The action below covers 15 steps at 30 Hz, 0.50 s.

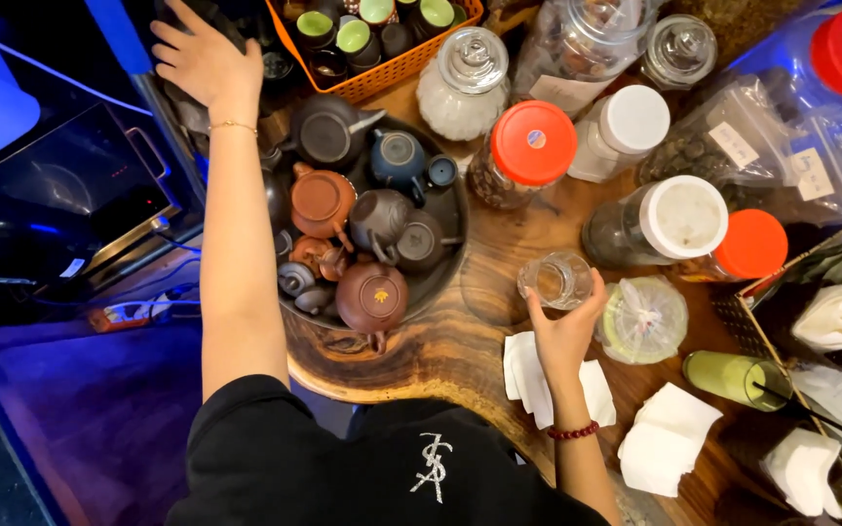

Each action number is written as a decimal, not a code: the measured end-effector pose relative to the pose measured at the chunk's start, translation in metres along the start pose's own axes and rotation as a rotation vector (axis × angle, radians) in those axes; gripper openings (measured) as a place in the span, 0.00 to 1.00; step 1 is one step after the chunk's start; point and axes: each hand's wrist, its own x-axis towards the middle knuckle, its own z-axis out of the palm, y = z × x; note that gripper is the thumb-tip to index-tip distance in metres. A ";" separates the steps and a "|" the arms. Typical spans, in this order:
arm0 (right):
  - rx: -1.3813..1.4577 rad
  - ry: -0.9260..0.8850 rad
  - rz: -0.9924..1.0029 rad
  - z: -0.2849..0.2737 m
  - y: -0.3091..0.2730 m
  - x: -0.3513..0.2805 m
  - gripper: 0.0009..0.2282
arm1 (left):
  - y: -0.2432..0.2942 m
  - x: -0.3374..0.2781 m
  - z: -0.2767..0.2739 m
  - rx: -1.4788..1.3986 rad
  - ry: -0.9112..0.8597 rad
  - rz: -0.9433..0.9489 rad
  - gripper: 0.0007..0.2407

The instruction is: Folding and arranging paper napkins neatly on a counter for customer use.

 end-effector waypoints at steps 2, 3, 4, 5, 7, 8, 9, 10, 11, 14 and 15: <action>0.042 0.002 -0.002 0.001 -0.001 -0.001 0.43 | 0.002 0.002 -0.002 0.009 -0.074 -0.005 0.47; 0.064 -0.022 0.050 -0.001 -0.005 -0.001 0.43 | 0.003 0.004 0.000 0.026 -0.059 -0.006 0.47; 0.086 -0.051 0.096 -0.002 -0.009 0.000 0.43 | 0.002 0.005 0.001 0.044 -0.044 -0.014 0.48; 0.090 -0.052 0.094 -0.002 -0.010 0.000 0.43 | 0.003 0.004 -0.010 0.046 -0.041 -0.015 0.48; 0.101 -0.061 0.088 -0.003 -0.010 -0.001 0.43 | 0.008 0.001 -0.028 0.022 -0.052 -0.017 0.46; 0.106 -0.065 0.084 -0.004 -0.004 -0.005 0.43 | 0.004 -0.003 -0.040 0.027 -0.048 -0.021 0.46; 0.088 -0.053 0.077 -0.004 0.002 -0.010 0.43 | 0.000 -0.007 -0.053 -0.132 0.111 0.104 0.36; 0.083 -0.043 0.037 0.003 0.006 0.001 0.43 | -0.008 0.000 -0.068 -0.287 0.292 0.213 0.26; 0.101 -0.049 0.001 0.008 0.009 0.005 0.43 | -0.024 0.007 -0.094 -0.275 0.323 0.188 0.26; 0.023 -0.015 -0.082 0.006 0.015 -0.006 0.42 | -0.122 0.007 -0.058 -0.536 0.693 0.199 0.10; 0.014 -0.019 -0.050 0.004 0.013 -0.008 0.42 | -0.172 0.032 0.009 -0.148 0.731 0.077 0.09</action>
